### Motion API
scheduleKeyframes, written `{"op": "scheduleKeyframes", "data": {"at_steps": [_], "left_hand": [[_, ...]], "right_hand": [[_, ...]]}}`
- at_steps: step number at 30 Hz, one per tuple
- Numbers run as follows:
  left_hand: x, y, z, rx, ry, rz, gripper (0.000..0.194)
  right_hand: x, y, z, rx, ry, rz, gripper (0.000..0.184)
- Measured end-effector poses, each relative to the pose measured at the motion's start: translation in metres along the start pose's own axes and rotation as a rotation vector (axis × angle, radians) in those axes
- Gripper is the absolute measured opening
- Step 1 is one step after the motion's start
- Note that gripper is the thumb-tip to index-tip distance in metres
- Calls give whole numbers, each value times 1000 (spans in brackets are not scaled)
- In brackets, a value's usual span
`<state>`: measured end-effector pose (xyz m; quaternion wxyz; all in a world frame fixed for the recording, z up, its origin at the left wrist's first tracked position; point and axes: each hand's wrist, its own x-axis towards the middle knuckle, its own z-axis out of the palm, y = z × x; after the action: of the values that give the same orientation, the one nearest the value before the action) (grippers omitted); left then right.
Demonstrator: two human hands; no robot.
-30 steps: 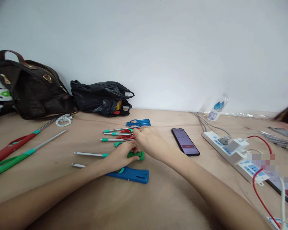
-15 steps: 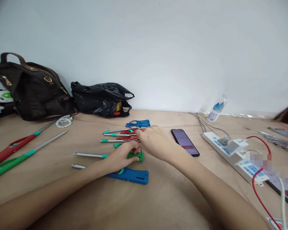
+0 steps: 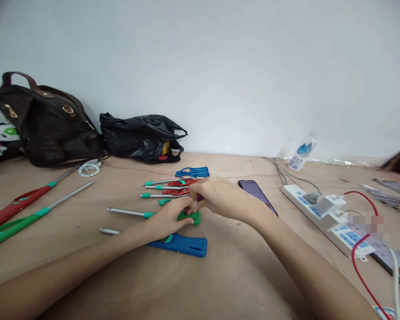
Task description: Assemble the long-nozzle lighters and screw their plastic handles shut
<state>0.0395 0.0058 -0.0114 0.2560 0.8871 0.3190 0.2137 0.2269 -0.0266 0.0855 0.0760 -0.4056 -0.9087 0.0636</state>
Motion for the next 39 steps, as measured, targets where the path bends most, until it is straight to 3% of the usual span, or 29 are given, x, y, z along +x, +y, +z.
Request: {"op": "scheduleKeyframes", "data": {"at_steps": [4,9,12,16,21,26,30,36,39], "left_hand": [[1,3,-1,-30,5,-23,26],[1,2,1,-53,5,-33,25],[0,0,2,-61,9,-24,26],[-2,-1,2,-72,24,-18,27],[-2,-1,2,-73,20,-18,26],[-1,-2,1,-69,4,19,25],[-1,-4,1,-77,-1,38,23],[0,-4,3,-102,6,23,16],[-1,-4,3,-89,-4,25,15]], "right_hand": [[2,-4,0,-156,44,115,6],[8,-14,8,-378,75,222,25],[11,-13,13,-484,106,262,25],[12,-11,16,-577,27,321,21],[8,-10,16,-518,82,291,16],[1,-5,13,-264,76,94,7],[-1,-8,10,-260,33,141,11],[5,-23,20,-345,118,243,13],[3,-19,20,-269,144,234,12]]}}
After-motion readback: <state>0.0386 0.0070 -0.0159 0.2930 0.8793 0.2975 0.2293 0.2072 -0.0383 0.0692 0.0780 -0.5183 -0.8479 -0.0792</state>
